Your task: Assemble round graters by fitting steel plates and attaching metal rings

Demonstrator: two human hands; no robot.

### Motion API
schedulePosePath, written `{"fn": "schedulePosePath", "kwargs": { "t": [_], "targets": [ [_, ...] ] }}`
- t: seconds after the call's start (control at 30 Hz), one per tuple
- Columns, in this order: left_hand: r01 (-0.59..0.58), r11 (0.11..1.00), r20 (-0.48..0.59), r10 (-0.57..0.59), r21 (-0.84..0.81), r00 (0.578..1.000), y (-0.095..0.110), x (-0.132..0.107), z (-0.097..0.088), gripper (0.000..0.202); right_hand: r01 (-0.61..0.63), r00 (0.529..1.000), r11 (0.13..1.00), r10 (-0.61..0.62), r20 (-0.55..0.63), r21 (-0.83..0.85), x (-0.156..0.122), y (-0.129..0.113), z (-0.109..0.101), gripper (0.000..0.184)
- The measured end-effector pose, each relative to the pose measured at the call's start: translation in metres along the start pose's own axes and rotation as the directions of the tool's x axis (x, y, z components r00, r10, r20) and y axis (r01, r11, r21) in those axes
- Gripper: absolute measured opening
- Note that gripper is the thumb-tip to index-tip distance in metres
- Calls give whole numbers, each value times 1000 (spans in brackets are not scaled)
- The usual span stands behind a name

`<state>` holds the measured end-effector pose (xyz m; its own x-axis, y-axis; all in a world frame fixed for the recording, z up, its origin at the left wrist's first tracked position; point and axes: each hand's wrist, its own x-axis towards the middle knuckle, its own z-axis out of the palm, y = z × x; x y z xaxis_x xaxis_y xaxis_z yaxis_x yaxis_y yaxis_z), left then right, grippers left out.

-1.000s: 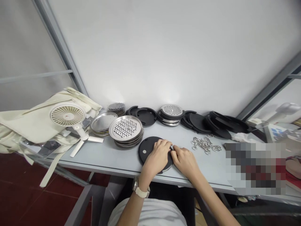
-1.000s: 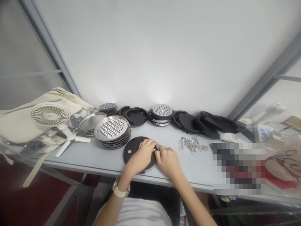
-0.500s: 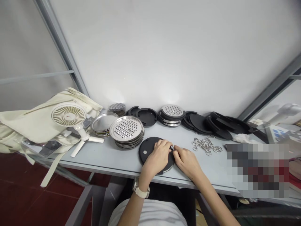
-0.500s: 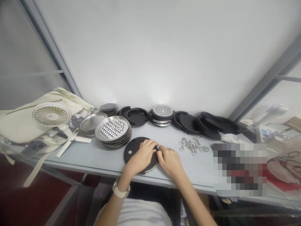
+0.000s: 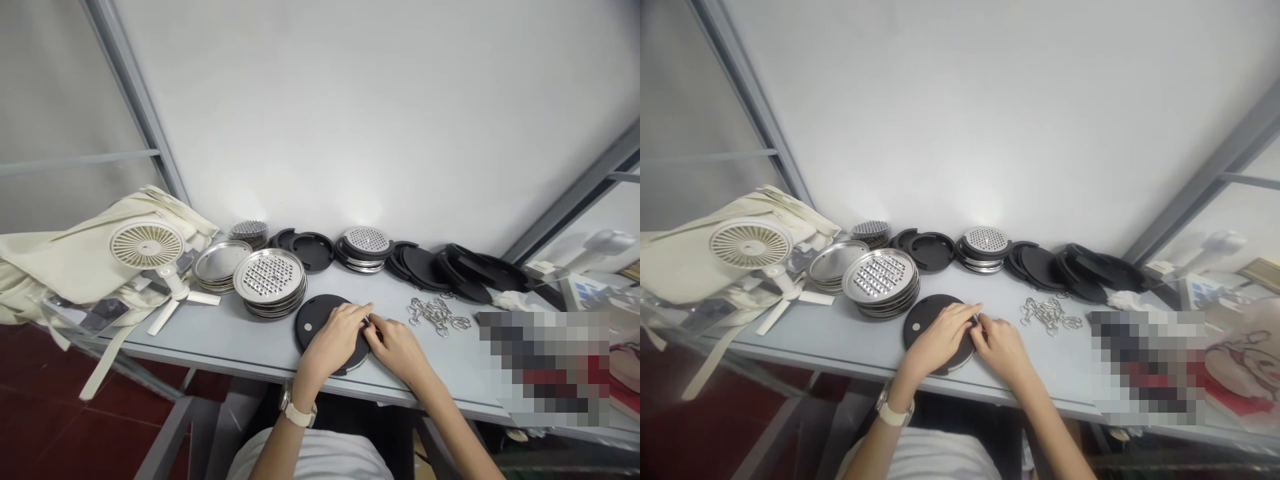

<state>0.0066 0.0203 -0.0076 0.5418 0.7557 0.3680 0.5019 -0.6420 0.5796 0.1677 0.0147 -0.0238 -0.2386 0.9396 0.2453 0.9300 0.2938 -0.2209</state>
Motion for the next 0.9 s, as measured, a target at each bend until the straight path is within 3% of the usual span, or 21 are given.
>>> {"fn": "schedulePosePath", "kwargs": {
  "t": [0.9],
  "targets": [
    [12,1000,23,-11,-4,1000,1,1,-3,36,-10,1000,997,9,17,71,-1,2,-2,23]
  ]
}}
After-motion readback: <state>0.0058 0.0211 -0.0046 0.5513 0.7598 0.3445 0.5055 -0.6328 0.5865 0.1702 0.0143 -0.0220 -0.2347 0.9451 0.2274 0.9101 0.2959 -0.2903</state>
